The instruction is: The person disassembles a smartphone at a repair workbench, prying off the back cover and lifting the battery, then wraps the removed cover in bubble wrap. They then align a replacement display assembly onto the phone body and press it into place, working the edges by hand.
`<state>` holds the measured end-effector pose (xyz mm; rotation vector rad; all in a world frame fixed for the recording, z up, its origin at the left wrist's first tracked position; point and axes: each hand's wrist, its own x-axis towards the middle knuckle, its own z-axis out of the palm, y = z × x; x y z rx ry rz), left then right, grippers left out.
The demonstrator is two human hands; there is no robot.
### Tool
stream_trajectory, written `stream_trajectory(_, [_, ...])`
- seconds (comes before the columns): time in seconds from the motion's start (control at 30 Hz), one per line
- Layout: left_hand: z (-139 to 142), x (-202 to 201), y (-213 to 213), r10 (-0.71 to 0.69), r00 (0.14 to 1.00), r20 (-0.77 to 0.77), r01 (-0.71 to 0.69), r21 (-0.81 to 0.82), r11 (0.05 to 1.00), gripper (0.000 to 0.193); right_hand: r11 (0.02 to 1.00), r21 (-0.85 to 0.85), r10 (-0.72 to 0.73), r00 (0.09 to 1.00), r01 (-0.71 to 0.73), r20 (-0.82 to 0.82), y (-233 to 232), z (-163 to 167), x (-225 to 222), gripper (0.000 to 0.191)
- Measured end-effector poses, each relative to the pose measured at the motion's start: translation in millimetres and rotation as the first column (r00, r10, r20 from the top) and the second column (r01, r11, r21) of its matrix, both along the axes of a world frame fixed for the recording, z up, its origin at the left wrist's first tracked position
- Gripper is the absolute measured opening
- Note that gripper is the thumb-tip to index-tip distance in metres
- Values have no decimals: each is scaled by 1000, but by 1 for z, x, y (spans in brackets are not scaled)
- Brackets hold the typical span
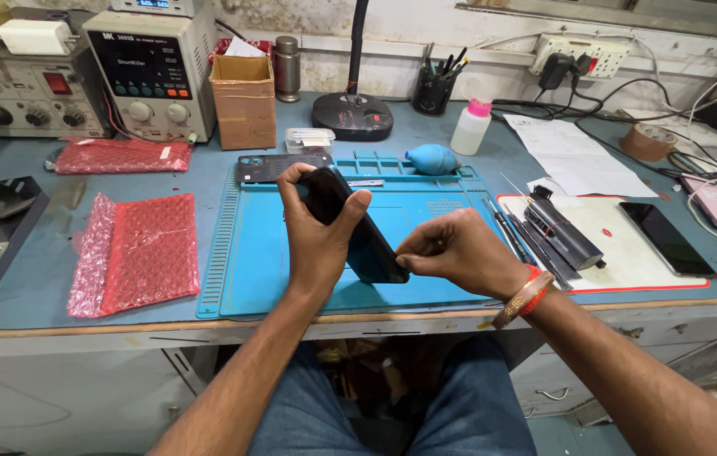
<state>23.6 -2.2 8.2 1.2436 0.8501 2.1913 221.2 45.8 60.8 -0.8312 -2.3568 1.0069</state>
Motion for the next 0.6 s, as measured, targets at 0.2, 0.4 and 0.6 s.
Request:
stream_trajectory(0.2, [1, -1, -1, 3, 1000, -6, -3, -28, 1000, 66, 1000, 22, 11, 1000, -11, -8, -1, -1, -1, 11])
stream_trajectory(0.4, [4, 1, -1, -60, 998, 7, 60, -13, 998, 65, 999, 51, -16, 999, 14, 32, -1, 2, -2, 10])
stream_trajectory(0.6, [5, 1, -5, -33, 996, -86, 33, -8, 999, 63, 995, 96, 18, 996, -26, 83, 0, 8, -2, 11])
